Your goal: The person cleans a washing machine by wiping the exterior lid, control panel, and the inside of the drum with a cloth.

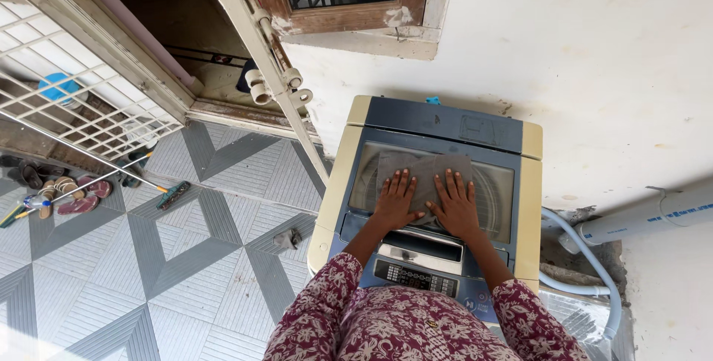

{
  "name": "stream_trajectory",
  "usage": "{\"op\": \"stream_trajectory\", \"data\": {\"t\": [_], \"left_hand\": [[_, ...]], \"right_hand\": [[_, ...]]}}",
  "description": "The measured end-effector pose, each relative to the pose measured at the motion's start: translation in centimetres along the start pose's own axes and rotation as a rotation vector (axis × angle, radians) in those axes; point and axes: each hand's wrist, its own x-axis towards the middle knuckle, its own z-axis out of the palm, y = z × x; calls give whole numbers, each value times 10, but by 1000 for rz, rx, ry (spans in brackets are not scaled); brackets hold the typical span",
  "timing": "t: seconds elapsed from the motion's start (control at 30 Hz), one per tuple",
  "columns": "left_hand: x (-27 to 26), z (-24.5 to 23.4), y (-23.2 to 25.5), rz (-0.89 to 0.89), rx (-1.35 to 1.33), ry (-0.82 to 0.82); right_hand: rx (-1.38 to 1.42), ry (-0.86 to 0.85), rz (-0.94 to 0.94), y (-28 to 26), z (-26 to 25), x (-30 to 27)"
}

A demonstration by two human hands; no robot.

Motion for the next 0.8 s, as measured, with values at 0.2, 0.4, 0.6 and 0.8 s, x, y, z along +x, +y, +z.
{"op": "stream_trajectory", "data": {"t": [0.2, 0.4, 0.6, 0.8], "left_hand": [[-129, -52, -2, -31, -126, -214], [-147, -83, 12, -238, -208, -174], [-98, -22, -9, -96, -99, 174], [-66, -11, -65, -29, -47, 276]], "right_hand": [[106, -111, -203, -55, -37, -81], [426, -463, 39, -71, -42, -58], [93, -23, -46, -109, 0, -17], [91, -59, -34, -101, 26, 29]]}}
